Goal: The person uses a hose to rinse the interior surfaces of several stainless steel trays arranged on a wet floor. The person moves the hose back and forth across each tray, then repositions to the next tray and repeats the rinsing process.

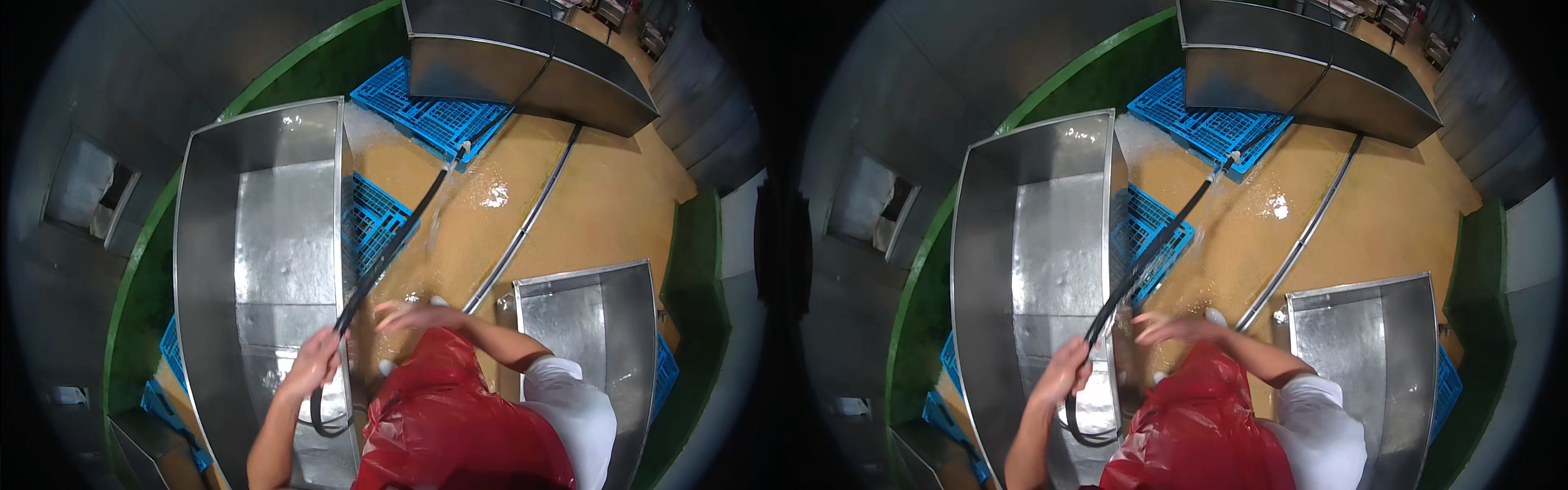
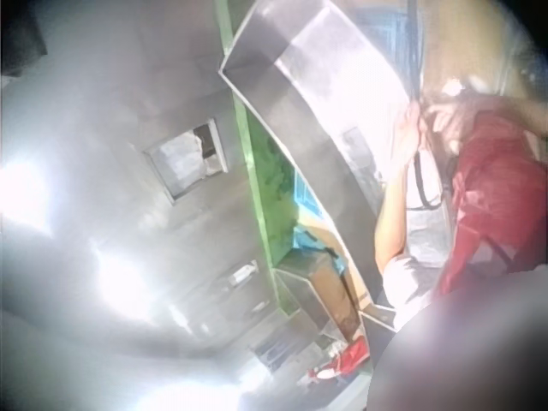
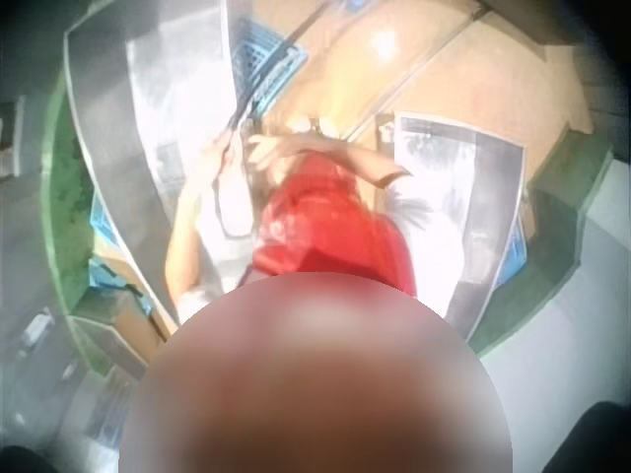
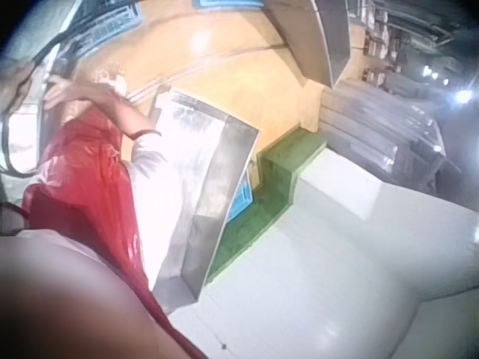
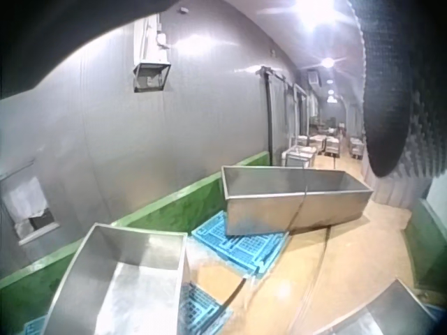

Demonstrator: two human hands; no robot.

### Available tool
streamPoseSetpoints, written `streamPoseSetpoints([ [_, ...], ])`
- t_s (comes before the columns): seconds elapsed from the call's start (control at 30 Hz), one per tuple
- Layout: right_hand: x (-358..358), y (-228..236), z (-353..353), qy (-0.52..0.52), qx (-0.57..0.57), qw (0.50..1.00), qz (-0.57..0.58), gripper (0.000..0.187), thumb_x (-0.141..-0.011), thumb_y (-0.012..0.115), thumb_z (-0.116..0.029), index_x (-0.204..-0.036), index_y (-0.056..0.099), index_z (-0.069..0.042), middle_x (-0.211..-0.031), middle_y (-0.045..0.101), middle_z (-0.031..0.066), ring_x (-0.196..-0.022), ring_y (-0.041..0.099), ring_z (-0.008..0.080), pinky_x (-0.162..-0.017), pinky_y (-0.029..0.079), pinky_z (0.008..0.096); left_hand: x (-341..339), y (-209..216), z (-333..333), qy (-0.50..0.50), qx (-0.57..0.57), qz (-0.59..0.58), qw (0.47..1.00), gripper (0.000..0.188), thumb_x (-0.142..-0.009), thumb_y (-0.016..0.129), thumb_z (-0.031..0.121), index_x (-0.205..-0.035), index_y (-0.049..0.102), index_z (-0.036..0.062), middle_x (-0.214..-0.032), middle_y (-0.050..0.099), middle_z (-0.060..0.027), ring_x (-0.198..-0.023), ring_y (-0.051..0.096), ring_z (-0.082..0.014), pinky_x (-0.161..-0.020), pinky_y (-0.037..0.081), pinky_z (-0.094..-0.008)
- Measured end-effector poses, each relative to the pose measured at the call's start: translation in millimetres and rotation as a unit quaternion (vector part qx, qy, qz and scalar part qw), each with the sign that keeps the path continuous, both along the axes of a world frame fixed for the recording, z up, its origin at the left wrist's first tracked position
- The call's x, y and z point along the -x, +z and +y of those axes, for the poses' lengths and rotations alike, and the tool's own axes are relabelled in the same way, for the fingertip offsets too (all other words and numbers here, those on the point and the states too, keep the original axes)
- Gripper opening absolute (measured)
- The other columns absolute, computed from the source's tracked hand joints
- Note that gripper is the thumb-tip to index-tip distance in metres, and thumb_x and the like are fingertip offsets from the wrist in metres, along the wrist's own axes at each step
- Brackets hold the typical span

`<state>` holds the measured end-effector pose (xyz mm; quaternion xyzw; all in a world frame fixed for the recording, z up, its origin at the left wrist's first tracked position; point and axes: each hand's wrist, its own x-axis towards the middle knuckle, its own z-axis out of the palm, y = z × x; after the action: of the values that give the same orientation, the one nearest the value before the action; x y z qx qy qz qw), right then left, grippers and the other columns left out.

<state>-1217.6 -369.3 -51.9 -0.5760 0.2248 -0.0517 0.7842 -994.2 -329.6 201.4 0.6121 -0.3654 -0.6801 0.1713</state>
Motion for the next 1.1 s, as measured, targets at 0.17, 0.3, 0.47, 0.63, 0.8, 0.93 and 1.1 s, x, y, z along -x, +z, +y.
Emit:
streamPoseSetpoints([
  [0.17,234,-73,-178,-0.721,-0.337,0.605,-0.032,0.078,-0.085,0.051,-0.057,-0.142,0.024,-0.011,-0.121,0.053,0.0193,-0.115,0.048,0.0293,-0.103,0.033,0.0452,-19,2,81,0.071,-0.062,0.023,0.995,0.019,-0.1,0.043,0.015,-0.101,0.055,0.0006,-0.059,0.046,-0.0004,-0.044,0.036,-0.0061,-0.04,0.027,-0.0212],
  [0.3,285,-33,-280,-0.727,-0.339,0.59,-0.095,0.074,-0.077,0.065,-0.056,-0.129,0.037,-0.011,-0.099,0.053,0.0128,-0.084,0.058,0.0286,-0.081,0.049,0.0388,-27,-6,133,0.107,-0.154,0.023,0.982,0.02,-0.099,0.045,0.014,-0.094,0.057,-0.0009,-0.062,0.049,-0.0016,-0.048,0.04,-0.0069,-0.043,0.031,-0.0212],
  [0.47,291,-64,-327,-0.613,-0.314,0.723,-0.057,0.026,-0.086,0.067,-0.031,-0.09,0.052,-0.01,-0.063,0.044,0.0013,-0.046,0.043,0.0149,-0.045,0.042,0.0273,-17,-50,175,0.107,-0.287,0.045,0.951,0.023,-0.094,0.05,0.02,-0.09,0.059,-0.0009,-0.066,0.053,-0.0033,-0.058,0.049,-0.0102,-0.054,0.039,-0.0241],
  [0.63,179,-38,-329,-0.758,-0.19,0.624,0.003,0.023,-0.087,0.064,-0.018,-0.076,0.044,-0.012,-0.051,0.033,-0.0021,-0.039,0.034,0.0113,-0.038,0.034,0.0267,23,-84,151,-0.253,-0.263,-0.036,0.93,0.038,-0.09,0.054,0.038,-0.089,0.068,0.0024,-0.071,0.06,-0.0036,-0.067,0.056,-0.0151,-0.067,0.044,-0.0297],
  [0.8,112,4,-336,-0.772,-0.18,0.606,-0.065,0.024,-0.085,0.064,-0.018,-0.076,0.044,-0.011,-0.052,0.034,-0.0008,-0.039,0.035,0.0118,-0.039,0.034,0.0285,71,-121,88,0.021,-0.035,0.059,0.997,0.028,-0.094,0.057,0.028,-0.107,0.066,0.0051,-0.074,0.061,-0.0022,-0.066,0.056,-0.0105,-0.062,0.046,-0.0272],
  [0.93,73,40,-331,-0.765,-0.188,0.609,-0.092,0.024,-0.086,0.063,-0.02,-0.076,0.044,-0.011,-0.052,0.035,0.0,-0.04,0.036,0.0122,-0.039,0.035,0.0295,96,-98,54,0.138,-0.021,0.027,0.99,0.024,-0.096,0.053,0.013,-0.115,0.061,0.0018,-0.071,0.059,-0.0032,-0.064,0.058,-0.0098,-0.056,0.047,-0.0246],
  [1.1,48,93,-356,-0.797,-0.142,0.579,-0.097,0.027,-0.087,0.065,-0.021,-0.074,0.043,-0.012,-0.055,0.033,-0.0019,-0.042,0.035,0.0113,-0.039,0.033,0.0266,43,-83,126,-0.014,-0.035,0.066,0.997,0.023,-0.095,0.056,0.012,-0.115,0.062,0.0025,-0.07,0.058,-0.0013,-0.062,0.056,-0.009,-0.058,0.046,-0.0247],
])
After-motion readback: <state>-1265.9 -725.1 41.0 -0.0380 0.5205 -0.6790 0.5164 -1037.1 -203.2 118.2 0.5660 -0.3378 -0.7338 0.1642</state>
